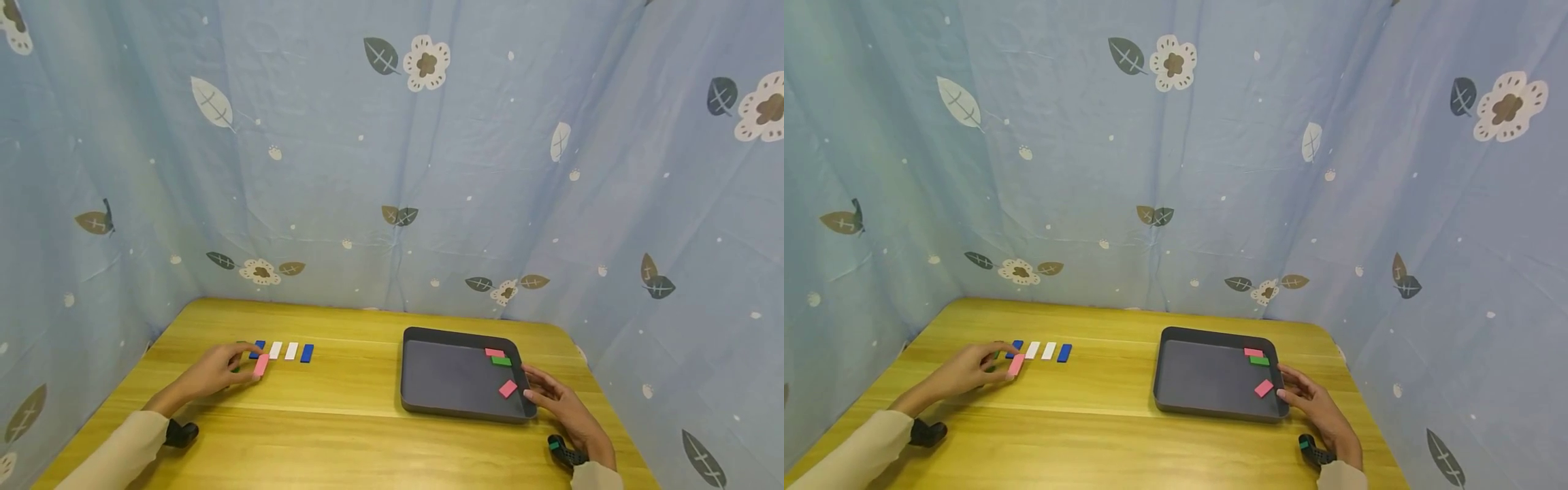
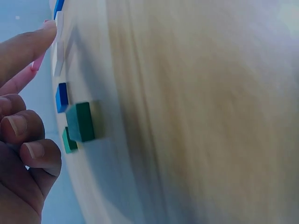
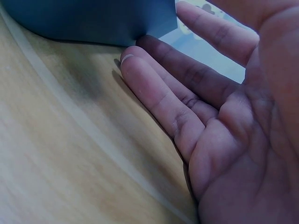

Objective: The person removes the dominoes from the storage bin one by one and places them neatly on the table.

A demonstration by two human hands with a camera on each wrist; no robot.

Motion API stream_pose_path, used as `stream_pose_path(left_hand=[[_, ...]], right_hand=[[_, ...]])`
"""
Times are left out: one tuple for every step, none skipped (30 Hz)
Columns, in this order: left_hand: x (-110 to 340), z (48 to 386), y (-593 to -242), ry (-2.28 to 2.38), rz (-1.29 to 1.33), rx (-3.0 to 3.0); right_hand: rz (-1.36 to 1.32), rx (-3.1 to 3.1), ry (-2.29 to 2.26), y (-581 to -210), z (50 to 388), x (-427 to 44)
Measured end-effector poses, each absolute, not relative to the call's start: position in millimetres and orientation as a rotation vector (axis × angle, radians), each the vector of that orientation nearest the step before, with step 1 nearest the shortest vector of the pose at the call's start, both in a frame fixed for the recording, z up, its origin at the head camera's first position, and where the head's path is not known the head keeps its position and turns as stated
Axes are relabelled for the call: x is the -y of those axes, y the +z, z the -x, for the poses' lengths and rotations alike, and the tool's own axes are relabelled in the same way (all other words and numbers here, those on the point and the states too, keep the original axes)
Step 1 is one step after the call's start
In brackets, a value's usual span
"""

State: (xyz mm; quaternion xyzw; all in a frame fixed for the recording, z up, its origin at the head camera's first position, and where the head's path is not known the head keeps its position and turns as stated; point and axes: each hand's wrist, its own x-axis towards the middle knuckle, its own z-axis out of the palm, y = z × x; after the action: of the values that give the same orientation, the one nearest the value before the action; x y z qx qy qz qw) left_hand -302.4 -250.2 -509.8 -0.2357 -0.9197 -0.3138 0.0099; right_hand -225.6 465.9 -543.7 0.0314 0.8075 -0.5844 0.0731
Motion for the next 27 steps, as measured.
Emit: stream_pose_path(left_hand=[[251.6,302.0,-510.2,-0.987,0.721,2.882],[253.1,301.7,-510.6,-0.990,0.712,2.893],[254.2,301.5,-510.7,-0.997,0.701,2.903],[255.4,301.2,-510.8,-1.006,0.691,2.913],[256.4,301.1,-510.7,-1.017,0.681,2.922],[257.3,300.9,-510.6,-1.026,0.675,2.928],[258.1,300.7,-510.3,-1.028,0.666,2.936],[258.7,300.4,-510.1,-1.026,0.666,2.943],[259.3,300.0,-510.1,-1.024,0.665,2.949],[260.0,299.6,-510.2,-1.016,0.663,2.953],[260.5,299.1,-510.3,-1.008,0.667,2.956],[261.1,298.6,-510.6,-1.000,0.667,2.959],[261.6,298.2,-510.9,-0.993,0.666,2.962],[261.9,297.7,-511.3,-0.991,0.661,2.966],[262.3,297.5,-511.8,-0.987,0.658,2.968],[262.7,297.2,-512.0,-0.982,0.668,2.965],[262.9,296.9,-512.5,-0.984,0.662,2.967],[263.2,296.6,-512.9,-0.984,0.656,2.969],[263.5,296.3,-513.2,-0.985,0.649,2.970],[264.1,296.3,-513.6,-0.981,0.652,2.971],[264.6,296.3,-514.0,-0.978,0.650,2.973],[265.0,296.3,-514.2,-0.974,0.650,2.976],[265.4,296.3,-514.7,-0.975,0.636,2.982],[265.9,296.3,-514.8,-0.973,0.647,2.981],[266.4,296.1,-515.0,-0.974,0.653,2.980],[267.0,296.1,-515.3,-0.975,0.662,2.980],[267.3,295.7,-515.3,-0.980,0.664,2.981]], right_hand=[[-0.095,-2.426,-1.756,-543.7,225.2,-465.6],[-0.095,-2.427,-1.756,-543.6,224.8,-465.3],[-0.095,-2.428,-1.756,-543.6,224.5,-465.1],[-0.095,-2.427,-1.756,-543.6,224.3,-465.0],[-0.096,-2.428,-1.756,-543.5,224.1,-464.9],[-0.097,-2.428,-1.756,-543.4,223.9,-464.8],[-0.096,-2.430,-1.754,-543.3,223.7,-464.6],[-0.095,-2.432,-1.753,-543.2,223.5,-464.6],[-0.096,-2.432,-1.752,-543.4,223.4,-464.5],[-0.098,-2.432,-1.751,-543.5,223.2,-464.4],[-0.097,-2.434,-1.750,-543.7,222.9,-464.2],[-0.096,-2.435,-1.750,-543.9,222.6,-464.1],[-0.095,-2.435,-1.749,-544.1,222.3,-464.1],[-0.097,-2.435,-1.748,-544.2,222.1,-464.1],[-0.099,-2.433,-1.748,-544.3,221.9,-464.1],[-0.099,-2.434,-1.746,-544.2,221.8,-464.2],[-0.098,-2.434,-1.744,-544.0,221.9,-464.3],[-0.097,-2.435,-1.741,-543.9,222.1,-464.3],[-0.096,-2.435,-1.742,-543.7,222.3,-464.3],[-0.097,-2.435,-1.742,-543.6,222.7,-464.3],[-0.098,-2.437,-1.743,-543.5,223.0,-464.3],[-0.099,-2.438,-1.743,-543.1,223.5,-464.4],[-0.097,-2.439,-1.743,-542.7,223.8,-464.4],[-0.101,-2.438,-1.745,-542.6,223.9,-464.4],[-0.107,-2.435,-1.749,-542.6,223.9,-464.4],[-0.110,-2.435,-1.750,-542.7,223.8,-464.3],[-0.113,-2.431,-1.750,-542.8,223.5,-464.2]])
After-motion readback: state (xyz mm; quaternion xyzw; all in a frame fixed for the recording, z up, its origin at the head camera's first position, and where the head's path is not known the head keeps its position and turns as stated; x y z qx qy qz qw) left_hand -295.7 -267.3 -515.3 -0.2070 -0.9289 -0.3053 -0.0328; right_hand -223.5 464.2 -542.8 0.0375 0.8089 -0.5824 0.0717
